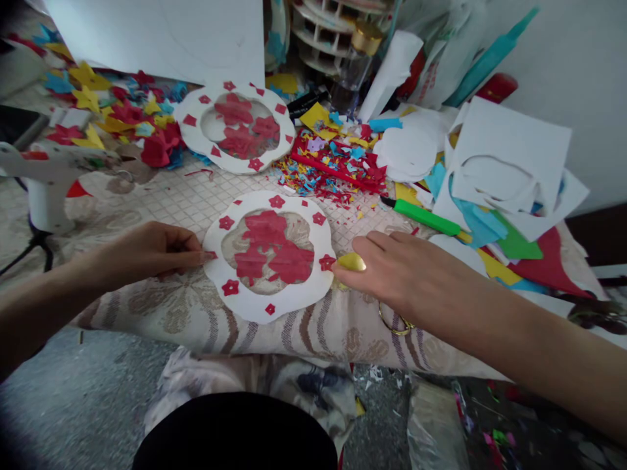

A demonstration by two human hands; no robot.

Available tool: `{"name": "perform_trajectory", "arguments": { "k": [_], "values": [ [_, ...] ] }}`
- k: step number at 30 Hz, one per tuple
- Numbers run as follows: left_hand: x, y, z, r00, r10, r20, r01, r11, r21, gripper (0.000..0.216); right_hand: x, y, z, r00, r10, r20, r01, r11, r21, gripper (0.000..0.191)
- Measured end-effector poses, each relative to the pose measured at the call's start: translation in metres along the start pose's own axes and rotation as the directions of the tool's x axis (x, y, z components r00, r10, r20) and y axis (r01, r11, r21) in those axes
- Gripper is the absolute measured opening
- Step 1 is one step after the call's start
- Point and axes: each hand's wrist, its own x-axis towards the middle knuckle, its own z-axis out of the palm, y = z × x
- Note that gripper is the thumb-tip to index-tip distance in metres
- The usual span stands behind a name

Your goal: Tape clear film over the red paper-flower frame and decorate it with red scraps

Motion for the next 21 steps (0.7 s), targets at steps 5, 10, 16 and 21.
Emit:
{"name": "perform_trajectory", "arguments": {
  "k": [5, 10, 16, 21],
  "values": [
    [0.001, -0.001, 0.002, 1.000, -0.020, -0.019, 0.021, 1.000, 0.020, 0.028, 0.001, 0.000, -0.001, 0.998, -0.005, 0.058, 0.005, 1.000, -0.013, 0.048],
    [0.001, 0.000, 0.002, 0.999, -0.024, -0.032, 0.026, 0.999, 0.044, 0.029, 0.002, 0.000, 0.004, 0.999, -0.034, 0.029, 0.036, 0.997, -0.066, 0.045],
    [0.000, -0.001, 0.002, 0.999, -0.021, -0.033, 0.023, 0.998, 0.063, 0.027, 0.008, -0.006, 0.008, 1.000, -0.027, -0.008, 0.026, 0.993, -0.119, 0.045],
    [-0.001, -0.003, 0.004, 0.998, -0.007, -0.060, 0.014, 0.993, 0.119, 0.029, 0.013, -0.009, 0.014, 0.997, -0.048, -0.061, 0.037, 0.984, -0.174, 0.041]
  ]
}}
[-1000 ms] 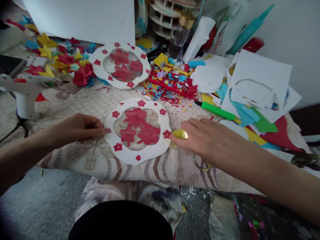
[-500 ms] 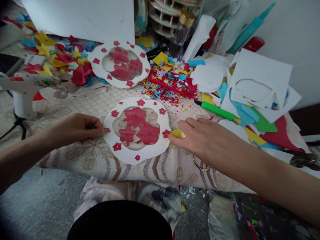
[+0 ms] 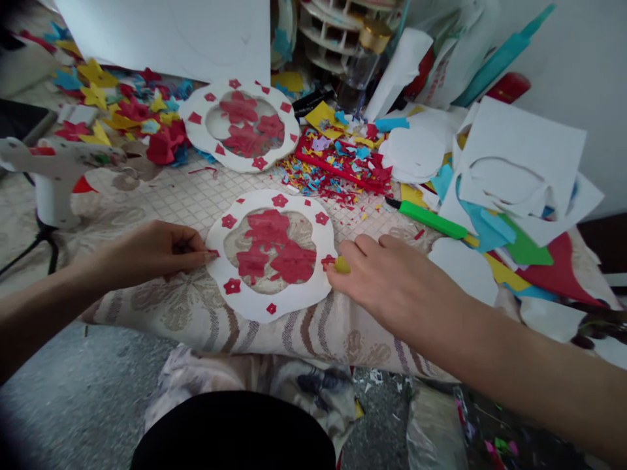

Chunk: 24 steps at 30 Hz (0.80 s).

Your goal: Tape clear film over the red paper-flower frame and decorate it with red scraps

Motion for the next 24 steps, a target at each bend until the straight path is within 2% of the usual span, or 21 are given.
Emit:
{"name": "perform_trajectory", "arguments": {
  "k": [4, 11, 17, 22, 24],
  "values": [
    [-0.002, 0.001, 0.002, 1.000, 0.016, -0.016, -0.015, 0.998, 0.067, 0.029, 0.004, -0.005, 0.003, 0.999, 0.043, 0.002, -0.043, 0.999, -0.027, 0.036],
    [-0.009, 0.007, 0.005, 0.996, 0.039, -0.085, -0.027, 0.990, 0.139, 0.024, 0.005, -0.008, 0.006, 0.999, 0.035, -0.001, -0.035, 0.999, -0.031, 0.036],
    [-0.012, 0.007, 0.006, 0.982, 0.039, -0.186, -0.001, 0.979, 0.205, 0.028, 0.006, -0.008, 0.004, 0.999, 0.048, -0.013, -0.049, 0.997, -0.059, 0.033],
    [-0.012, -0.002, 0.005, 0.984, 0.074, -0.160, -0.052, 0.989, 0.139, 0.032, 0.011, -0.010, 0.002, 0.999, 0.010, -0.048, -0.015, 0.993, -0.118, 0.024],
    [-0.017, -0.002, 0.006, 0.957, 0.134, -0.259, -0.096, 0.984, 0.153, 0.031, 0.012, -0.011, 0.002, 0.999, 0.005, -0.049, -0.011, 0.991, -0.137, 0.022]
  ]
}}
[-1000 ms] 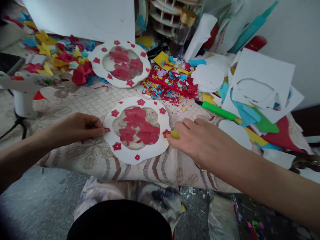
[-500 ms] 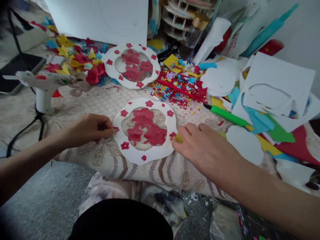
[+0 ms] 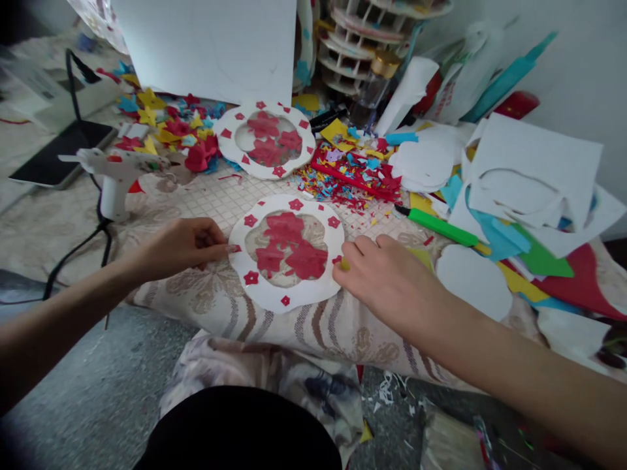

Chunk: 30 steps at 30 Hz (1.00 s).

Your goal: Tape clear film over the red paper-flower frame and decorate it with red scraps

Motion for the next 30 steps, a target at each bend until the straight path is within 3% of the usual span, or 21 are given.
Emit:
{"name": "perform_trajectory", "arguments": {
  "k": [2, 4, 6, 8, 11, 14, 17, 23, 30],
  "values": [
    [-0.008, 0.007, 0.001, 0.973, 0.086, -0.212, -0.065, 0.993, 0.103, 0.027, 0.001, -0.001, 0.000, 1.000, 0.001, 0.012, -0.001, 1.000, -0.006, 0.022],
    [-0.019, 0.020, 0.007, 0.906, 0.238, -0.350, -0.159, 0.958, 0.239, 0.022, 0.001, -0.002, -0.001, 1.000, 0.003, 0.026, -0.002, 1.000, -0.008, 0.021],
    [-0.029, 0.034, 0.019, 0.856, 0.422, -0.300, -0.328, 0.890, 0.316, 0.024, 0.000, -0.002, -0.001, 1.000, 0.003, 0.028, -0.003, 1.000, -0.008, 0.020],
    [-0.037, 0.048, 0.038, 0.813, 0.562, -0.154, -0.491, 0.803, 0.338, 0.033, 0.000, -0.003, -0.001, 1.000, 0.001, 0.018, -0.001, 1.000, -0.013, 0.020],
    [-0.041, 0.061, 0.070, 0.787, 0.614, 0.066, -0.590, 0.717, 0.371, 0.051, 0.000, -0.004, -0.001, 1.000, -0.008, 0.006, 0.008, 0.999, -0.035, 0.021],
    [-0.041, 0.069, 0.092, 0.784, 0.607, 0.126, -0.604, 0.702, 0.378, 0.074, 0.000, -0.005, -0.001, 1.000, -0.009, 0.015, 0.010, 0.999, -0.051, 0.020],
    [-0.042, 0.072, 0.096, 0.817, 0.564, 0.117, -0.561, 0.733, 0.384, 0.085, 0.000, -0.006, -0.001, 1.000, -0.001, 0.026, 0.002, 0.998, -0.060, 0.020],
    [-0.052, 0.051, 0.077, 0.893, 0.450, 0.020, -0.409, 0.792, 0.453, 0.089, -0.001, -0.006, -0.002, 1.000, 0.004, 0.018, -0.003, 0.998, -0.055, 0.022],
    [-0.069, 0.012, 0.064, 0.906, 0.411, -0.104, -0.310, 0.810, 0.498, 0.084, -0.003, -0.004, -0.002, 1.000, 0.015, 0.011, -0.015, 1.000, -0.015, 0.021]
  ]
}}
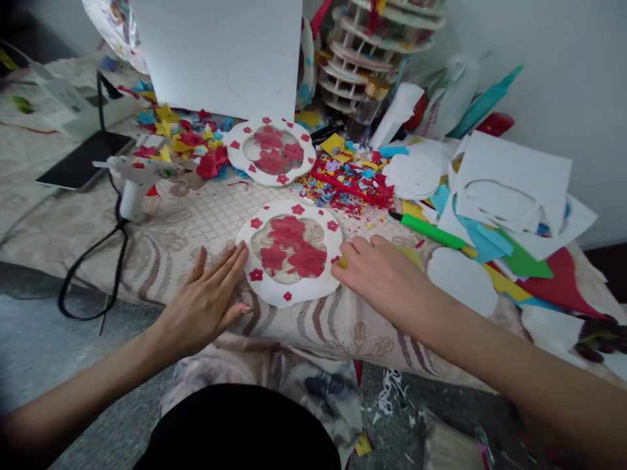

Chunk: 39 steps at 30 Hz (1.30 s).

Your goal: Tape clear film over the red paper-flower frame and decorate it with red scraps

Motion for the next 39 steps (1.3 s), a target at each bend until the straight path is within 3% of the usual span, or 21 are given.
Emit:
{"name": "perform_trajectory", "arguments": {
  "k": [6, 11, 16, 22, 29, 34, 39],
  "values": [
    [0.010, 0.019, -0.004, 0.999, -0.003, -0.051, 0.003, 1.000, -0.004, 0.085, 0.000, 0.004, 0.001, 1.000, -0.025, -0.003, 0.025, 1.000, -0.001, 0.023],
    [0.043, 0.062, 0.000, 0.978, 0.201, 0.049, -0.196, 0.976, -0.096, 0.084, 0.000, 0.004, -0.001, 1.000, -0.015, -0.008, 0.015, 0.999, -0.045, 0.037],
    [0.071, 0.089, 0.013, 0.945, 0.313, 0.098, -0.299, 0.944, -0.140, 0.086, 0.000, 0.001, -0.001, 0.999, 0.025, -0.029, -0.027, 0.996, -0.085, 0.042],
    [0.078, 0.093, 0.021, 0.931, 0.349, 0.103, -0.338, 0.935, -0.108, 0.082, 0.000, 0.000, -0.001, 0.998, 0.041, -0.039, -0.045, 0.995, -0.089, 0.037],
    [0.077, 0.091, 0.023, 0.927, 0.365, 0.087, -0.364, 0.931, -0.028, 0.079, -0.017, 0.016, -0.003, 0.997, 0.060, -0.040, -0.058, 0.996, 0.065, 0.038],
    [0.077, 0.090, 0.021, 0.920, 0.373, 0.117, -0.373, 0.928, -0.021, 0.080, -0.046, 0.024, 0.007, 0.969, 0.243, -0.051, -0.218, 0.931, 0.293, 0.060],
    [0.077, 0.091, 0.021, 0.918, 0.380, 0.117, -0.383, 0.924, 0.007, 0.081, -0.063, 0.024, 0.026, 0.905, 0.425, 0.003, -0.381, 0.807, 0.451, 0.055]
  ]
}}
